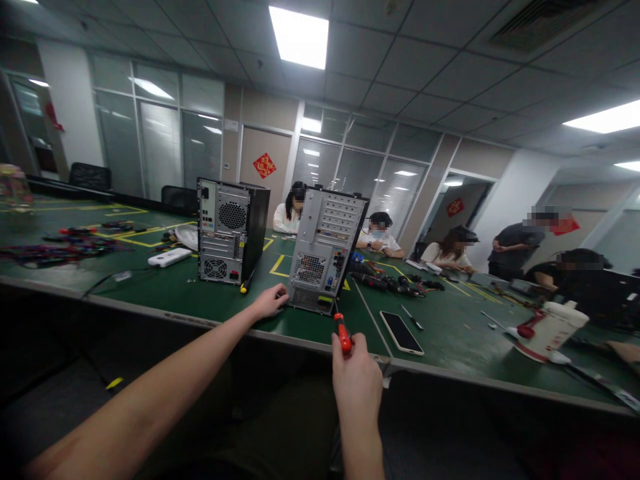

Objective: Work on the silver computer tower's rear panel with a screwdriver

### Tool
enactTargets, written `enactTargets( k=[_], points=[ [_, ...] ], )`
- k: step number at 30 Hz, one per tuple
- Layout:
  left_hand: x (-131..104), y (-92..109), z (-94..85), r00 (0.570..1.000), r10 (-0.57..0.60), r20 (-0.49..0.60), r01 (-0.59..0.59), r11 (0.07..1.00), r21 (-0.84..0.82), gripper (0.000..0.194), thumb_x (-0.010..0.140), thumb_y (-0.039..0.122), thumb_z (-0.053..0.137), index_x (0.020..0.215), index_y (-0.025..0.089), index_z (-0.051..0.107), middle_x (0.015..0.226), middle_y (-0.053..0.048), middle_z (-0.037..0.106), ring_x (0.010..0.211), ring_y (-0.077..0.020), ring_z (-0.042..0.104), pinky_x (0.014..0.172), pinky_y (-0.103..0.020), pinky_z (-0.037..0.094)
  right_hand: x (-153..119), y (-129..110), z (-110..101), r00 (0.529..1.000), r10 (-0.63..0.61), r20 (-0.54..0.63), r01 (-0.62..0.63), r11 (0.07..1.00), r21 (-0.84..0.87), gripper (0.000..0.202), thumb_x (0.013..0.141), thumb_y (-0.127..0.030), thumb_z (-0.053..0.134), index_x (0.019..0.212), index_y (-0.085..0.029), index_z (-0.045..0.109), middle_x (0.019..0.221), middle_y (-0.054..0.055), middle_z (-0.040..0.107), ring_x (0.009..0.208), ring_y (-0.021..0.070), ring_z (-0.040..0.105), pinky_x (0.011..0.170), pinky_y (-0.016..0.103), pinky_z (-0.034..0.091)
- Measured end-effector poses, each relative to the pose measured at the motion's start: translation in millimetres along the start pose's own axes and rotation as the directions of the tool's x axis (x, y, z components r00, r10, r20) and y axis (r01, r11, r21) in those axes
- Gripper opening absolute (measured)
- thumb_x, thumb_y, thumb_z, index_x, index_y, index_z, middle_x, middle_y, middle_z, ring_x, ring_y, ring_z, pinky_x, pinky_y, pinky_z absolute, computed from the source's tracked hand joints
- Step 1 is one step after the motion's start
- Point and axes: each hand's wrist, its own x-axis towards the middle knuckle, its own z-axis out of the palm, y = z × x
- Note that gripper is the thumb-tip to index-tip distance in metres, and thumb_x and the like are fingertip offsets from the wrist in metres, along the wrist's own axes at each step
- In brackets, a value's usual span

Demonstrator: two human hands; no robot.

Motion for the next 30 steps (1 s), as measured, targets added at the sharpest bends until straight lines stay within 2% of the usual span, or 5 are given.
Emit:
enactTargets(
  k=[5,12,20,26,30],
  points=[
    [-0.4,-0.1,-0.1,1.0,-0.001,0.003,0.002,1.0,-0.013,0.012,0.091,0.032,0.054,0.094,0.021,0.06,0.1,-0.004,0.071,0.091,-0.0185,0.065,0.085,-0.029,0.049,-1.7,2.1,1.2,0.991,-0.09,-0.103,0.09,0.996,-0.002,0.021,0.092,-0.033,0.054,0.109,-0.023,0.061,0.088,0.004,0.067,0.068,0.0182,0.061,0.06,0.026,0.035],
    [2.1,-3.3,3.6,1.0,-0.008,-0.008,0.008,1.0,-0.02,0.012,0.09,0.03,0.055,0.096,0.021,0.06,0.099,-0.004,0.071,0.093,-0.0179,0.064,0.086,-0.029,0.049,1.3,-2.4,-0.8,0.995,0.101,0.019,-0.101,0.995,-0.003,0.044,0.093,-0.061,0.049,0.074,-0.023,0.056,0.06,0.003,0.062,0.057,0.0202,0.058,0.055,0.027,0.029],
    [2.3,-3.5,3.0,1.0,-0.006,-0.005,0.006,1.0,-0.008,0.012,0.091,0.03,0.055,0.096,0.021,0.061,0.1,-0.004,0.071,0.092,-0.0178,0.065,0.086,-0.029,0.049,-0.6,1.1,0.4,0.989,-0.048,-0.141,0.06,0.995,0.085,0.034,0.091,-0.041,0.048,0.117,-0.022,0.062,0.091,0.006,0.07,0.069,0.0197,0.063,0.064,0.028,0.037],
    [2.2,-2.6,2.1,1.0,-0.012,-0.004,0.012,1.0,0.001,0.013,0.09,0.031,0.055,0.097,0.021,0.061,0.099,-0.005,0.071,0.091,-0.0183,0.065,0.086,-0.029,0.05,2.6,-3.5,-2.0,0.992,0.124,0.001,-0.124,0.992,0.034,0.041,0.09,-0.061,0.054,0.074,-0.023,0.057,0.062,0.003,0.063,0.058,0.0202,0.057,0.057,0.028,0.028],
    [2.0,-3.0,1.9,1.0,-0.01,0.004,0.01,1.0,-0.003,0.013,0.091,0.031,0.054,0.097,0.021,0.06,0.1,-0.005,0.071,0.091,-0.0184,0.065,0.084,-0.029,0.049,2.4,-1.1,0.5,0.994,0.107,-0.036,-0.106,0.994,0.03,0.036,0.093,-0.055,0.05,0.084,-0.022,0.061,0.064,0.003,0.064,0.059,0.0209,0.057,0.057,0.028,0.028]
  ],
)
